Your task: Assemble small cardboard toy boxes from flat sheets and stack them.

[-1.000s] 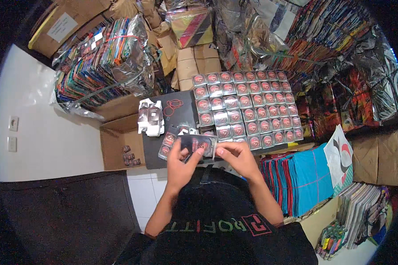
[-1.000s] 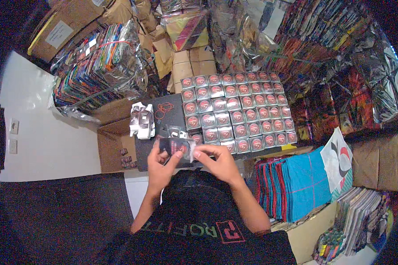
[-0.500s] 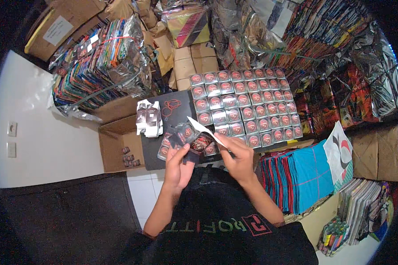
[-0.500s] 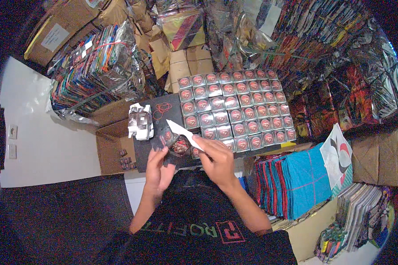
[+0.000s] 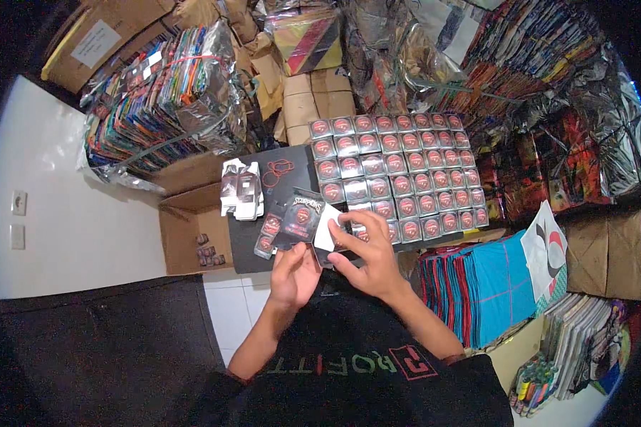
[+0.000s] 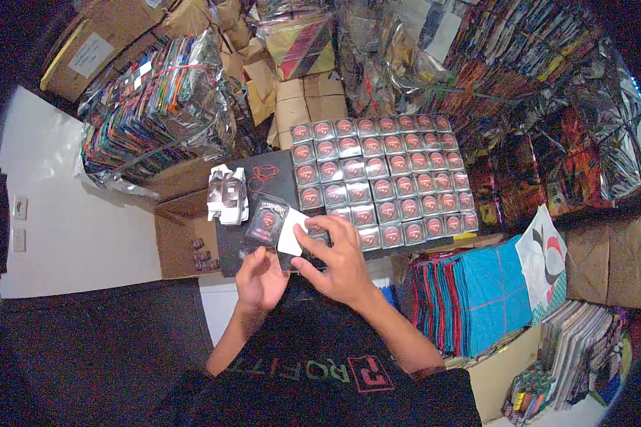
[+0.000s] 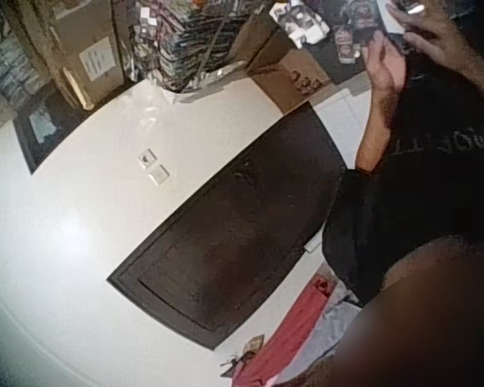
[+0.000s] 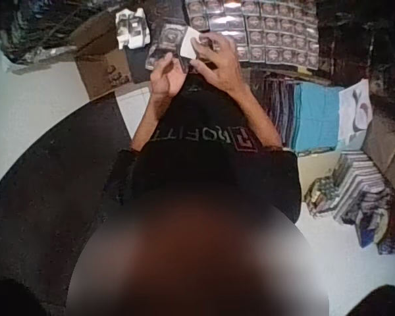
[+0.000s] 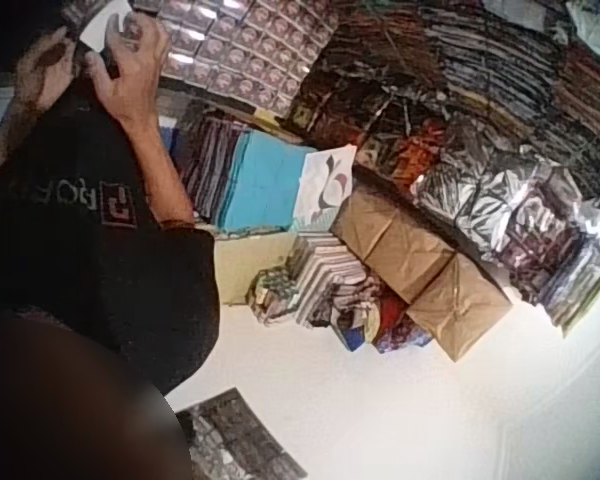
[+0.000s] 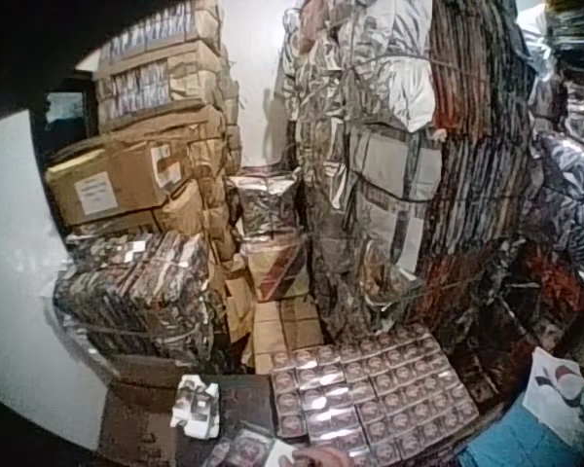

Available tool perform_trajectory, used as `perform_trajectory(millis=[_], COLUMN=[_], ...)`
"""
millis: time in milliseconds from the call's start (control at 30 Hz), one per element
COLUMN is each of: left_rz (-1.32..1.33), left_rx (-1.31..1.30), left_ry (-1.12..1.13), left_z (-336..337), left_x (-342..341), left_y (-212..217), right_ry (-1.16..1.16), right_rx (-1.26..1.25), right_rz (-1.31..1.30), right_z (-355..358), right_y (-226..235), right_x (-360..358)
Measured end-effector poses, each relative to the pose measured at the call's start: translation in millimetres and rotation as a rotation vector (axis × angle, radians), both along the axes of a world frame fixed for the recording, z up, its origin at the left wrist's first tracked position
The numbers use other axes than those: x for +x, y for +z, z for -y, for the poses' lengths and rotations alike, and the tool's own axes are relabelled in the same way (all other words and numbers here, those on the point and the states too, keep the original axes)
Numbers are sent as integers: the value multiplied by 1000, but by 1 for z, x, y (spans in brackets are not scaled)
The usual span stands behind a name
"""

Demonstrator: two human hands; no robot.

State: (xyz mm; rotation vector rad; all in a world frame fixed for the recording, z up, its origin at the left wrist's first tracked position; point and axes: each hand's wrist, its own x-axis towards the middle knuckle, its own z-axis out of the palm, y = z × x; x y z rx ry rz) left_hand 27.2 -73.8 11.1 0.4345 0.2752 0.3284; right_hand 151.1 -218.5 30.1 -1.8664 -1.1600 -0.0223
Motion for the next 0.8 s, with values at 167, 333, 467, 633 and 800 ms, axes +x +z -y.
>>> perform_trajectory(millis=[167,333,467,633,800], left_rz=[-63,45,79,103,89], left_rx=[6,64,68,222,173], left_ry=[63,71,82,53,24], left_z=[2,4,13,18,16], left_x=[3,7,11,11,8], left_y=[2,-2,3,11,5], right_ry=[-56,-25,-4,-15,-140], right_rx=[103,214,207,224,282], right_rz=[-46,33,60,-6,-135], right_z=[-6,-7,-5,-6,-11], right_y=[-1,-7,-6,-6,-6], right_x=[1,2,1,0,-6])
